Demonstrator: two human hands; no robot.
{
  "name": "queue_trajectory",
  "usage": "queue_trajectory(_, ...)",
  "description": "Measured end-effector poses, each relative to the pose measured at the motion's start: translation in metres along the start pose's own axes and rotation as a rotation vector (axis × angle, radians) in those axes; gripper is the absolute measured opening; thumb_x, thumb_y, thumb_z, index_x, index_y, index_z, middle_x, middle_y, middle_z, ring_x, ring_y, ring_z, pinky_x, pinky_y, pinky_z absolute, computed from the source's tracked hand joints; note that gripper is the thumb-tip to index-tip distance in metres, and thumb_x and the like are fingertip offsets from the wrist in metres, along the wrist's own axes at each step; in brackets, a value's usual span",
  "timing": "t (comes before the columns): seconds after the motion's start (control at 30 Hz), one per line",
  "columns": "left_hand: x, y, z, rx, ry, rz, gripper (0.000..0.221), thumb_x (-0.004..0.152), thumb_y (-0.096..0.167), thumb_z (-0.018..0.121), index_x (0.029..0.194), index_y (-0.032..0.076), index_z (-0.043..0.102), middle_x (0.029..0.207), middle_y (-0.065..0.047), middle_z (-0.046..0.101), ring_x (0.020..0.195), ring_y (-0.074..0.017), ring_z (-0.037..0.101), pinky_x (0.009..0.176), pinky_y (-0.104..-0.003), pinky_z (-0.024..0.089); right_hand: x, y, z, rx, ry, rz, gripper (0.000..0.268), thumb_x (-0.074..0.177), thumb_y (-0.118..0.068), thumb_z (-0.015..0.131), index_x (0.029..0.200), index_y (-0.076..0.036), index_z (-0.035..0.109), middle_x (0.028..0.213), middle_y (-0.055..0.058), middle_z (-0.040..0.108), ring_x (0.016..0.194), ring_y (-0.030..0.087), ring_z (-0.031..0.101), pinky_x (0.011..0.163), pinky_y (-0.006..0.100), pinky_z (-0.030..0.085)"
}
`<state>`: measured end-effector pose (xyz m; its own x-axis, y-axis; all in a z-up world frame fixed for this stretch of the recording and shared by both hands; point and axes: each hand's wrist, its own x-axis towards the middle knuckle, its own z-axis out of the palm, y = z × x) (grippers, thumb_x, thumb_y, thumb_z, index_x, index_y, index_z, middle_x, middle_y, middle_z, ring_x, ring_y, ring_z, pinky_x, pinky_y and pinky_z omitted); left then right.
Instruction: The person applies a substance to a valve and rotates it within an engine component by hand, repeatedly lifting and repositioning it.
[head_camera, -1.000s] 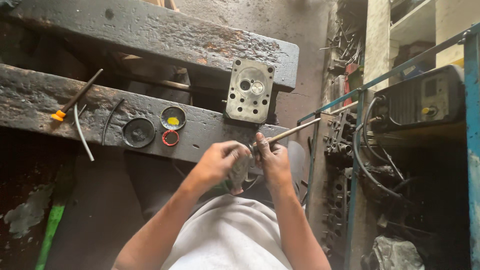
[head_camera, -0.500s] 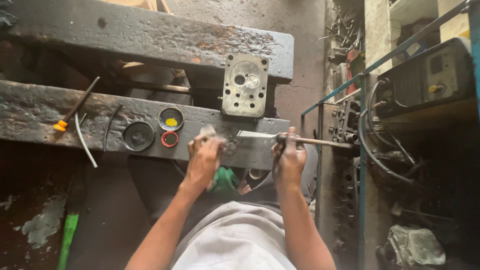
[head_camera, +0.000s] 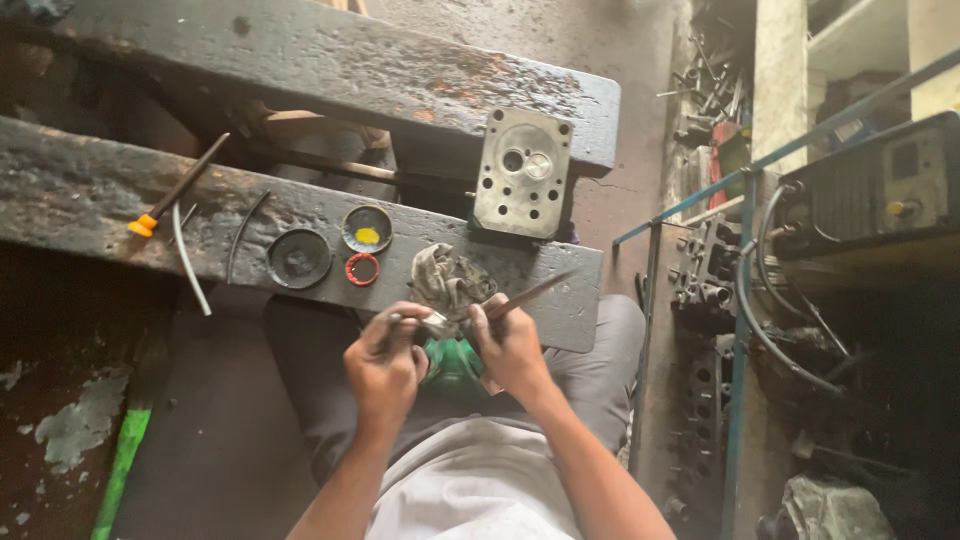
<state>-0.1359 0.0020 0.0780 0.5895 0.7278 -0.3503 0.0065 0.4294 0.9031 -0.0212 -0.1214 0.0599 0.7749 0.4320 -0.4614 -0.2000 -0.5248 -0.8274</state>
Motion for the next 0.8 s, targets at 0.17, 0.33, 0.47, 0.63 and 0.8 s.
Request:
queue_trajectory(0.17, 0.015, 0.03, -0.045, -0.156, 0.103, 0.205, 0.016, 0.105, 0.013, 0.06, 0.112, 0.0, 0.067, 0.107, -0.011, 0.073, 0.1, -0.024, 0.073, 0.093, -0.04, 0.06, 0.03, -0.011, -0.024, -0.826, 0.149, -0.468, 0.023, 0.088, -0.025, 0.073, 0.091, -0.005, 0.062, 0.087, 0.016, 0.066, 0.086, 0.04, 0.065, 0.073, 0.052, 0.051)
queue_trajectory(0.33, 0.029, 0.022, -0.077, -0.484, 0.194, 0.05, 0.02, 0.1, 0.011, 0.059, 0.119, 0.004, 0.063, 0.109, -0.009, 0.07, 0.102, -0.0253, 0.073, 0.094, -0.042, 0.061, 0.041, -0.016, -0.021, -0.91, 0.19, -0.533, 0.028, 0.084, -0.019, 0.071, 0.107, -0.004, 0.064, 0.102, 0.016, 0.062, 0.096, 0.038, 0.064, 0.079, 0.049, 0.053)
queue_trajectory(0.47, 0.022, 0.017, -0.079, -0.422, 0.166, 0.077, 0.022, 0.097, 0.005, 0.064, 0.119, 0.001, 0.066, 0.111, -0.01, 0.071, 0.104, -0.0234, 0.071, 0.096, -0.038, 0.061, 0.042, -0.013, 0.0, -1.001, 0.081, -0.784, 0.062, 0.072, 0.0, 0.065, 0.133, -0.006, 0.065, 0.115, 0.019, 0.056, 0.104, 0.038, 0.055, 0.086, 0.047, 0.048)
queue_trajectory(0.63, 0.0, 0.046, -0.066, -0.276, 0.042, 0.102, 0.02, 0.098, 0.005, 0.064, 0.116, -0.002, 0.069, 0.109, -0.014, 0.073, 0.1, -0.0234, 0.073, 0.093, -0.036, 0.062, 0.042, -0.013, -0.002, -0.67, -0.148, -0.799, 0.016, 0.092, -0.008, 0.069, 0.107, -0.01, 0.068, 0.118, 0.017, 0.055, 0.113, 0.036, 0.05, 0.098, 0.046, 0.042)
queue_trajectory(0.8, -0.016, 0.073, -0.051, -0.169, -0.281, 0.108, 0.02, 0.097, -0.009, 0.057, 0.113, -0.006, 0.069, 0.12, -0.014, 0.073, 0.106, -0.0233, 0.074, 0.069, -0.031, 0.053, 0.002, -0.006, 0.0, 0.937, -0.734, -0.248, 0.034, 0.096, -0.017, 0.06, 0.127, -0.003, 0.065, 0.126, 0.015, 0.063, 0.119, 0.027, 0.059, 0.105, 0.042, 0.045)
